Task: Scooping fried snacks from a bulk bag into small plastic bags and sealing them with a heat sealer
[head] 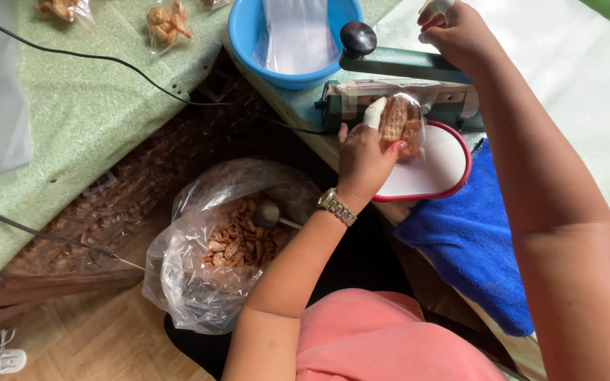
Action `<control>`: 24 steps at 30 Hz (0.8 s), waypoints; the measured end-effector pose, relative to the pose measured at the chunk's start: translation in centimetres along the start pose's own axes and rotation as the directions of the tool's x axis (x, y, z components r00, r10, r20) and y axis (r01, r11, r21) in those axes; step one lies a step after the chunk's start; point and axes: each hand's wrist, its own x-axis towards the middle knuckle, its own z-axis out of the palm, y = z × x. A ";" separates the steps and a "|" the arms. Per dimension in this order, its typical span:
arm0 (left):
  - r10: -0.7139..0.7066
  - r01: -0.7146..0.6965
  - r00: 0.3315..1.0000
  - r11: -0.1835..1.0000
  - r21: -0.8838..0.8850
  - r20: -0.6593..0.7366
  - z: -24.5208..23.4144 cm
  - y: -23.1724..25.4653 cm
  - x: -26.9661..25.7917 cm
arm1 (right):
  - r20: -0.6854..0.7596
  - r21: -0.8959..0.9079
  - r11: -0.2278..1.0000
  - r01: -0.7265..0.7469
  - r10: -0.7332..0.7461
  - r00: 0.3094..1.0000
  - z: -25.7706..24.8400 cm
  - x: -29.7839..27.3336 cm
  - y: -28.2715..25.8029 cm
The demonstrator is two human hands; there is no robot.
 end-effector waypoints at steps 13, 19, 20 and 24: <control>0.590 0.073 0.556 0.667 -0.741 0.586 -12.8 2.1 0.8 | 0.026 0.013 0.999 -0.032 0.032 0.999 -0.3 -0.6 -1.7; 0.788 -0.512 0.465 0.611 -0.604 0.403 -15.0 -0.1 11.6 | 0.042 -0.007 0.995 -0.098 0.098 0.994 -0.9 -1.7 -4.8; 0.851 -0.852 0.524 0.524 0.000 -0.035 -14.6 -1.7 14.3 | 0.049 -0.032 0.990 -0.139 0.140 0.989 -1.0 -2.2 -6.0; 0.692 -0.711 0.704 0.687 -0.151 -0.159 -12.5 -3.5 17.7 | 0.014 0.088 0.994 -0.060 0.059 0.998 -0.4 -1.0 -2.2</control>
